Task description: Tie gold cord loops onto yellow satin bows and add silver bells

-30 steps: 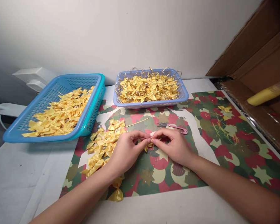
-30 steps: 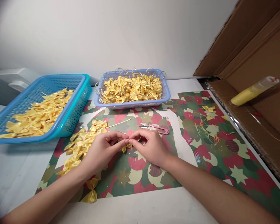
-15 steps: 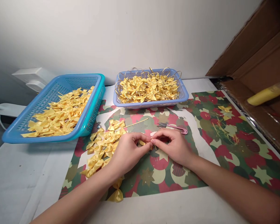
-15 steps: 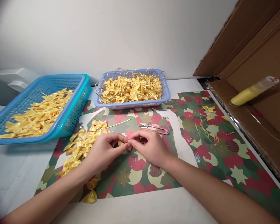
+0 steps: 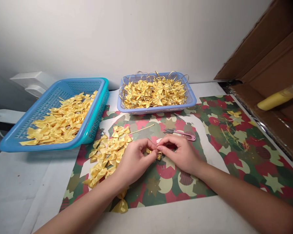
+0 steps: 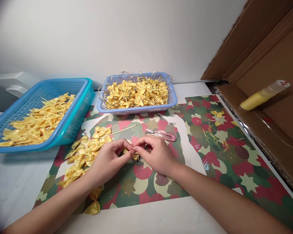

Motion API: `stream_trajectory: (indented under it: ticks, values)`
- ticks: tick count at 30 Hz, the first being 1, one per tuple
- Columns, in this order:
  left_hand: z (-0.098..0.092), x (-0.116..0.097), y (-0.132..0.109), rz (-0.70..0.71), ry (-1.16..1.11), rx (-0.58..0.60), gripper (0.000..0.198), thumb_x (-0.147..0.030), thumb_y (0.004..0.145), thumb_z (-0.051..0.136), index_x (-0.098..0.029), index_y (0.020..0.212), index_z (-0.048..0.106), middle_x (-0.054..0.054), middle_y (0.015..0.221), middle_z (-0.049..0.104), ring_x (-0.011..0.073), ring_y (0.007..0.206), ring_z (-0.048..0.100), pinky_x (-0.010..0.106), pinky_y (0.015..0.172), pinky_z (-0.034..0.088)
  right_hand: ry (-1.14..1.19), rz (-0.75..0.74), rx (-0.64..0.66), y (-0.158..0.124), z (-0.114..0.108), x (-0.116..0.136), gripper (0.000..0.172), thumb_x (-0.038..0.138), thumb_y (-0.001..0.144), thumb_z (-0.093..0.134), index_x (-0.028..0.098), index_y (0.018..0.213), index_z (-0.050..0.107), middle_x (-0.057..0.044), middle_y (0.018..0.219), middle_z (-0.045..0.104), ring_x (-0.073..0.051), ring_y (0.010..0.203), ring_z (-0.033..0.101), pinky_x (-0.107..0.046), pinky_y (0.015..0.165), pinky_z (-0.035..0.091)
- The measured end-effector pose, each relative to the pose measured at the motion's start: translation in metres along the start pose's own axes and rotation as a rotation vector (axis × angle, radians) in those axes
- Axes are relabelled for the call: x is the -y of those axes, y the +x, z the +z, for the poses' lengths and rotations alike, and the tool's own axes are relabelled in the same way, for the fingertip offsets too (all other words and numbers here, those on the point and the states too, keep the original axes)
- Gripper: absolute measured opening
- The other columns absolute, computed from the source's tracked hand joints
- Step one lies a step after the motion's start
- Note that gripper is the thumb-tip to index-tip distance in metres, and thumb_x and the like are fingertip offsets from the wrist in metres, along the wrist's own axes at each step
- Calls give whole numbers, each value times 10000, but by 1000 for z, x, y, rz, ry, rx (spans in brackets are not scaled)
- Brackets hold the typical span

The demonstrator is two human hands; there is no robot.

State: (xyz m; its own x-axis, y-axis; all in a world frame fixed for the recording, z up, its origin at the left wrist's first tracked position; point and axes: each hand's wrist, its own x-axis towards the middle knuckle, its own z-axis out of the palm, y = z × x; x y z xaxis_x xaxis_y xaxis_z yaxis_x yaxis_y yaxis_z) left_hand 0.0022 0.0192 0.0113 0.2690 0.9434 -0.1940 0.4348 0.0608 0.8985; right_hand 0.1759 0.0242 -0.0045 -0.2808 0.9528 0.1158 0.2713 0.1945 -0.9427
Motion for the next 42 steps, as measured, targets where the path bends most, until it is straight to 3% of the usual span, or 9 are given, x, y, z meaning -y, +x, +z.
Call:
stream_trajectory:
  ticks: [11, 15, 22, 26, 30, 42]
  values:
    - [2, 3, 1, 19, -215, 29, 99, -215, 827, 609, -181, 783, 527, -12, 753, 593, 120, 701, 548, 220, 625, 419, -48, -47, 16, 0, -1, -1, 133, 112, 861, 590, 200, 892, 684, -23, 861, 715, -156, 802, 659, -260, 680, 515]
    - [3, 4, 0, 4, -304, 48, 198, -219, 868, 575, -228, 854, 377, -34, 785, 593, 116, 713, 553, 226, 645, 425, -33, -62, -15, 0, 0, -1, 132, 117, 853, 593, 200, 918, 674, -33, 882, 715, -157, 792, 671, -264, 671, 538]
    - [1, 2, -2, 11, -109, 93, 220, -295, 908, 522, -237, 833, 323, -29, 798, 576, 121, 663, 506, 231, 578, 361, -155, -236, -73, -3, 0, -1, 137, 100, 841, 593, 222, 875, 642, -25, 833, 716, -172, 774, 662, -296, 668, 521]
    - [-1, -2, -3, 62, 43, 97, 194, -284, 918, 497, -233, 817, 340, -45, 780, 503, 113, 632, 427, 239, 566, 336, -173, -327, -74, -3, 0, 0, 160, 65, 837, 587, 220, 835, 626, -20, 804, 716, -176, 772, 660, -319, 713, 513]
    - [-1, -5, -3, 94, 54, 142, 177, -264, 937, 451, -238, 818, 323, -51, 777, 421, 119, 651, 383, 239, 572, 334, -178, -392, -73, -4, 0, -1, 180, 33, 820, 591, 209, 839, 620, -24, 788, 710, -182, 777, 654, -325, 721, 505]
    - [-1, -10, -4, 87, 39, 172, 177, -242, 928, 434, -237, 798, 314, -40, 780, 419, 135, 684, 395, 250, 592, 325, -158, -379, -74, -4, 1, -2, 198, 38, 817, 597, 232, 839, 625, -10, 761, 703, -178, 740, 641, -327, 681, 506]
